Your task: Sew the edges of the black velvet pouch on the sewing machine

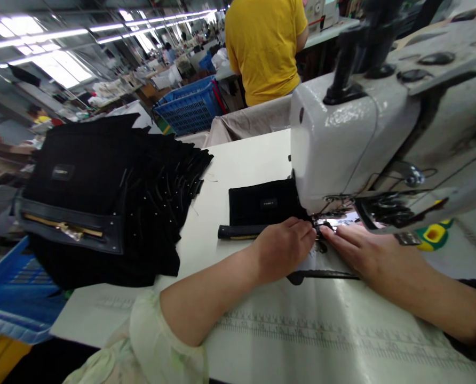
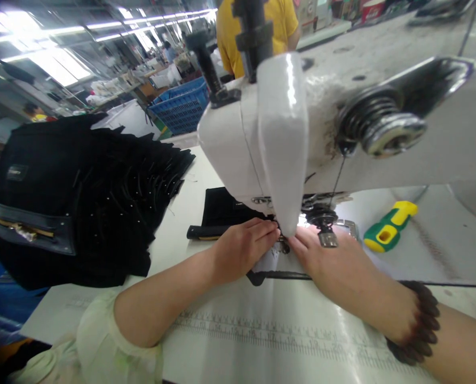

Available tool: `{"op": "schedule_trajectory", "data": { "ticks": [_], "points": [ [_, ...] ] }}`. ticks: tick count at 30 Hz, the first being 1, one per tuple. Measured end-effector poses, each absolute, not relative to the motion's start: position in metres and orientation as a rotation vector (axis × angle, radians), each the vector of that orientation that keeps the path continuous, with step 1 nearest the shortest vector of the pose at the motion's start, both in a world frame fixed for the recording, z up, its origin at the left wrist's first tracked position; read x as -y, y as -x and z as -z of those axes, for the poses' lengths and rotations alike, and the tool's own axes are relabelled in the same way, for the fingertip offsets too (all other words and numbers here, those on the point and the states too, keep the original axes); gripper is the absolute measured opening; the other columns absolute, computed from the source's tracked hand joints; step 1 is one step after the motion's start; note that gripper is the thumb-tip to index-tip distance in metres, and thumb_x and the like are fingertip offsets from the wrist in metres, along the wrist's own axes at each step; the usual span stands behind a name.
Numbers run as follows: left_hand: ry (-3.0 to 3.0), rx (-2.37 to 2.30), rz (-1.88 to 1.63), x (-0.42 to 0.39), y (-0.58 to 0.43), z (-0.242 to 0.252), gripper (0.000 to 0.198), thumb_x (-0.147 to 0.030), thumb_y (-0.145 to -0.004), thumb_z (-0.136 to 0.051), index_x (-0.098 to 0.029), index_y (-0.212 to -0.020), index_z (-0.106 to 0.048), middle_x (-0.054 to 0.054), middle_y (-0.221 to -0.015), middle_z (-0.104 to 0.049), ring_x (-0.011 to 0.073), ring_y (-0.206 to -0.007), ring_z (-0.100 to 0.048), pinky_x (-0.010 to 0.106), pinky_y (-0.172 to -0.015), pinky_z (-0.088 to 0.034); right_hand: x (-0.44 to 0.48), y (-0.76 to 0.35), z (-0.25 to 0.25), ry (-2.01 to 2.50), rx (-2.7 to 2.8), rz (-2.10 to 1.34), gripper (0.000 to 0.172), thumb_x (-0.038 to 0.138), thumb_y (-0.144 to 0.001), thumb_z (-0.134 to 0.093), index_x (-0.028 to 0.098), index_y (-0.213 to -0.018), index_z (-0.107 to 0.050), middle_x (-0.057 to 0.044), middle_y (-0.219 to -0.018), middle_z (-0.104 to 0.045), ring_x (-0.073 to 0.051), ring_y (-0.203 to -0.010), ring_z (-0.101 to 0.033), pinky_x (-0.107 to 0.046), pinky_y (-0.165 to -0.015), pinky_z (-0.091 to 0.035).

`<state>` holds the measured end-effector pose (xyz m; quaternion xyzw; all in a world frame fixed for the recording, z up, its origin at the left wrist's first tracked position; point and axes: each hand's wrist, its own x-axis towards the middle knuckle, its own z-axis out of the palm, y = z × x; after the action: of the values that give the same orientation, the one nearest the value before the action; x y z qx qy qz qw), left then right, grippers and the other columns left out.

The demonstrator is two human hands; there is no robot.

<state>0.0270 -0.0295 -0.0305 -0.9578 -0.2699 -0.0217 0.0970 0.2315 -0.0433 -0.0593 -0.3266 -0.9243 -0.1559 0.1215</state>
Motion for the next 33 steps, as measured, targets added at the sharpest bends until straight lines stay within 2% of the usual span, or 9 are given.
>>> {"op": "schedule_trajectory", "data": {
  "ticks": [4,10,15,18,21,25,29,33],
  "points": [
    [2.846,0.799,0.078,0.031,-0.026,0.029,0.025,-0.015,-0.090,-0.045,-0.005,-0.106,-0.062,0.011,-0.105,-0.067,0.0152,-0.095,-0.062,0.024,-0.088,-0.050,0.040,-0.230,0.056,0.890,2.633,0.517,0.030,0.003,-0.081,-0.038,0.013,-0.091,-0.064,-0.008,-0.084,-0.064,-0.014,-0.057,-0.053,-0.028,-0.051,-0.036],
    [2.817,0.790,0.189,0.031,-0.024,0.031,0.023,-0.015,-0.088,-0.050,-0.006,-0.104,-0.064,0.009,-0.102,-0.068,0.0165,-0.094,-0.062,0.024,-0.089,-0.050,0.038,-0.228,0.048,0.849,2.571,0.507,0.036,0.000,-0.081,-0.035,0.011,-0.098,-0.064,-0.006,-0.081,-0.067,-0.011,-0.052,-0.050,-0.026,-0.046,-0.030],
    [2.741,0.747,0.287,0.031,-0.023,0.034,0.021,-0.012,-0.087,-0.050,-0.007,-0.100,-0.065,0.007,-0.095,-0.069,0.0151,-0.088,-0.062,0.022,-0.084,-0.050,0.040,-0.221,0.039,0.893,2.517,0.536,0.040,-0.004,-0.077,-0.031,0.014,-0.080,-0.067,-0.006,-0.073,-0.067,-0.013,-0.049,-0.048,-0.028,-0.044,-0.026],
    [2.703,0.729,0.295,0.031,-0.024,0.034,0.020,-0.011,-0.087,-0.048,-0.007,-0.099,-0.065,0.007,-0.092,-0.069,0.0146,-0.086,-0.061,0.022,-0.082,-0.050,0.040,-0.221,0.038,0.922,2.510,0.562,0.042,-0.005,-0.076,-0.030,0.015,-0.079,-0.067,-0.005,-0.073,-0.067,-0.014,-0.049,-0.050,-0.029,-0.044,-0.028],
    [2.742,0.743,0.217,0.031,-0.025,0.033,0.019,-0.013,-0.087,-0.051,-0.007,-0.099,-0.065,0.007,-0.093,-0.069,0.0148,-0.083,-0.061,0.023,-0.079,-0.050,0.038,-0.226,0.048,0.871,2.552,0.494,0.037,0.000,-0.080,-0.033,0.014,-0.086,-0.067,-0.005,-0.075,-0.067,-0.014,-0.053,-0.053,-0.028,-0.048,-0.035],
    [2.780,0.714,0.095,0.030,-0.027,0.030,0.019,-0.014,-0.088,-0.050,-0.008,-0.099,-0.065,0.007,-0.090,-0.068,0.0143,-0.082,-0.060,0.023,-0.076,-0.048,0.034,-0.234,0.070,0.821,2.660,0.428,0.031,0.008,-0.085,-0.039,0.009,-0.104,-0.064,-0.009,-0.085,-0.066,-0.018,-0.070,-0.060,-0.031,-0.061,-0.045],
    [2.777,0.693,0.032,0.029,-0.028,0.030,0.019,-0.014,-0.088,-0.050,-0.009,-0.100,-0.065,0.006,-0.094,-0.068,0.0133,-0.084,-0.060,0.023,-0.078,-0.046,0.032,-0.239,0.082,0.867,2.691,0.447,0.032,0.007,-0.084,-0.042,0.010,-0.108,-0.063,-0.010,-0.089,-0.066,-0.023,-0.083,-0.061,-0.037,-0.074,-0.047],
    [2.763,0.656,-0.007,0.028,-0.029,0.030,0.019,-0.014,-0.089,-0.050,-0.011,-0.098,-0.066,0.006,-0.092,-0.068,0.0136,-0.084,-0.059,0.023,-0.078,-0.044,0.032,-0.239,0.081,0.854,2.696,0.430,0.032,0.007,-0.087,-0.040,0.011,-0.107,-0.064,-0.011,-0.094,-0.067,-0.022,-0.085,-0.062,-0.039,-0.081,-0.047]
  ]
}}
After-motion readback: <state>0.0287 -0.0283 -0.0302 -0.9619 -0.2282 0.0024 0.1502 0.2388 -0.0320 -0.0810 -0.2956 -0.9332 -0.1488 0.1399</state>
